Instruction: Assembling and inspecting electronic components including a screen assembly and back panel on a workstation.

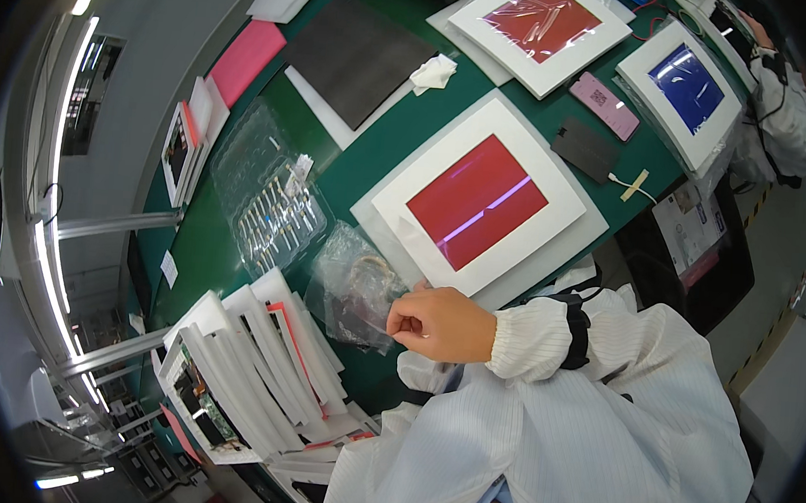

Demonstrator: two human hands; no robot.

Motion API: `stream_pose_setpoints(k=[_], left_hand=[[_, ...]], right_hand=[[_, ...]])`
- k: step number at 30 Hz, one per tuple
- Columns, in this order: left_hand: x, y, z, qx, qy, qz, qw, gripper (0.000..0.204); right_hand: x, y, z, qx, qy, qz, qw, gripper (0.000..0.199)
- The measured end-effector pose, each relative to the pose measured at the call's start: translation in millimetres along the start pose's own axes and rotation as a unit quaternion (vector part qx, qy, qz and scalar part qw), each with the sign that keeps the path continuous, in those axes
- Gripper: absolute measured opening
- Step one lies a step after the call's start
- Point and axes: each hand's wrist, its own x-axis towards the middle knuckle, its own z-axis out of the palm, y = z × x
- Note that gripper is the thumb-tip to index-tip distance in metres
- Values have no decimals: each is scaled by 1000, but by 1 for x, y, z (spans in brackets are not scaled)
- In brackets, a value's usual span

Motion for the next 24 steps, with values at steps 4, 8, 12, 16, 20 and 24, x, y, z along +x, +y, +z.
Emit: stream_pose_setpoints(k=[4, 8, 12, 16, 20, 24], left_hand=[[-10, 16, -24, -205, 24, -48, 977, 63], [-23, 40, -70, -432, -87, -38, 897, 71], [-42, 71, -104, -559, -251, -65, 788, 86], [-57, 84, -113, -378, -211, -11, 901, 90], [-67, 80, -128, -320, -217, 2, 922, 89], [-79, 99, -135, -267, -228, 16, 936, 69]], right_hand=[[-10, -6, 1, -53, -41, -101, 993, 7], [-13, 0, -1, -116, -132, -148, 973, 11], [-18, 13, 12, -117, -201, -188, 954, 12], [-21, 21, 21, -115, -241, -159, 950, 14], [-16, 19, 28, -137, -214, -225, 941, 10], [-15, 16, 38, -133, -225, -259, 930, 7]])
